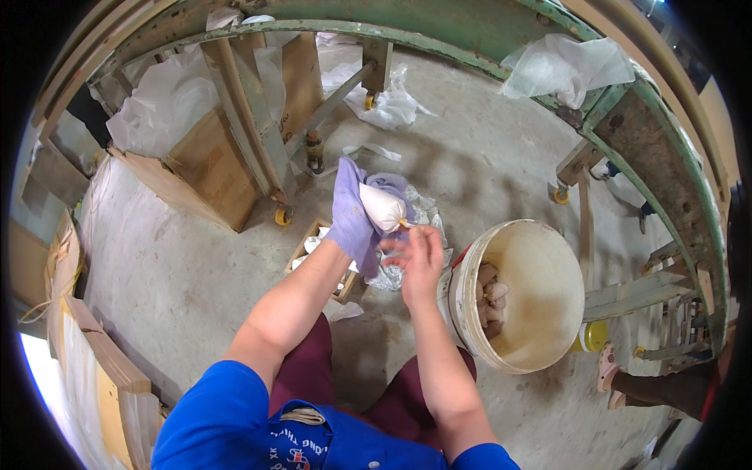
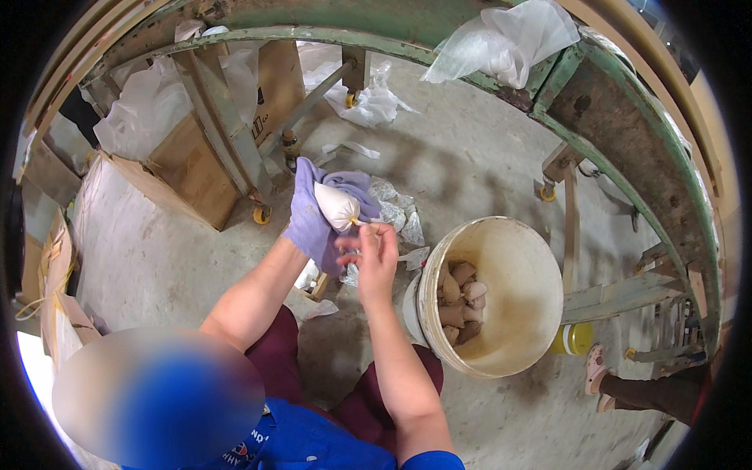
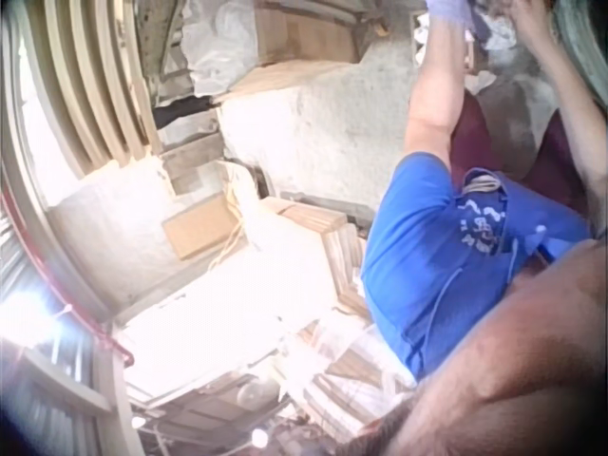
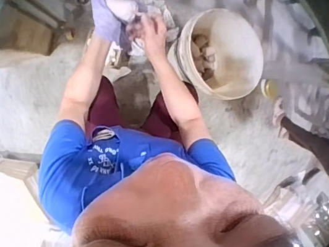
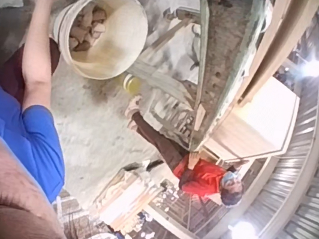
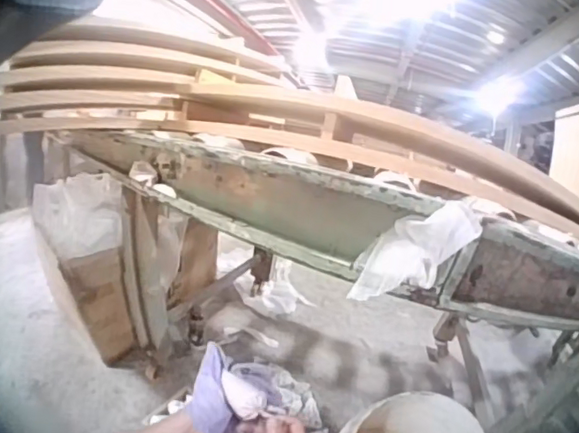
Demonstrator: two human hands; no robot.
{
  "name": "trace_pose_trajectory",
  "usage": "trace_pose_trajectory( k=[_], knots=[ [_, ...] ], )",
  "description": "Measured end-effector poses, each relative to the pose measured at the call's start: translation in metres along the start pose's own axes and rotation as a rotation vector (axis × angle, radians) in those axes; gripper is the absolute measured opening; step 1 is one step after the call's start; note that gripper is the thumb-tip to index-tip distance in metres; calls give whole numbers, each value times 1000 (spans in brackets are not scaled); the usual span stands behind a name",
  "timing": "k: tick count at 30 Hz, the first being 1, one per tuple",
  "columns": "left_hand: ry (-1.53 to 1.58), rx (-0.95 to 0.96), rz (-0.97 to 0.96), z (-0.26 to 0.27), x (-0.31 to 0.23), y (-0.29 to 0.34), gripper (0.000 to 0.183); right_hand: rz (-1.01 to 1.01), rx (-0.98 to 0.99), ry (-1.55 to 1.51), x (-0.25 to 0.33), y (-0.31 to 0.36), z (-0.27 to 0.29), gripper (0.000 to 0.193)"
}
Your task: The person wipes the surface of a large wooden panel with a cloth and a white pad. They then move to a bucket, pick up white pads, and wipe them with a cloth before placing them into a small wooden box.
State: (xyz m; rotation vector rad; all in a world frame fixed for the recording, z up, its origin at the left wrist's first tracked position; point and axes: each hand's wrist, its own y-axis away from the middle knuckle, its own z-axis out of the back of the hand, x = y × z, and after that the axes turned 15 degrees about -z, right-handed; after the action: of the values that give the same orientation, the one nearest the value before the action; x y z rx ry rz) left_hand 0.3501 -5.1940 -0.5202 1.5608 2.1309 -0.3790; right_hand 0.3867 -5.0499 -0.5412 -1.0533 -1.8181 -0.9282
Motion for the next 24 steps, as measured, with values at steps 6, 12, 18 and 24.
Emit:
trace_pose_trajectory(
  k=[6,12,18,24],
  knots=[
    [-41,61,-88,29,-4,6,61,-260,259,-232,-1,5,-23,41],
    [-388,105,-194,-20,31,23,37,219,-157,125,-19,-24,15,40],
    [-410,10,-109,7,24,31,23,462,-121,243,-22,-14,-14,47],
    [-255,-48,-112,4,6,12,36,411,-34,183,-28,-12,-20,49]
  ],
)
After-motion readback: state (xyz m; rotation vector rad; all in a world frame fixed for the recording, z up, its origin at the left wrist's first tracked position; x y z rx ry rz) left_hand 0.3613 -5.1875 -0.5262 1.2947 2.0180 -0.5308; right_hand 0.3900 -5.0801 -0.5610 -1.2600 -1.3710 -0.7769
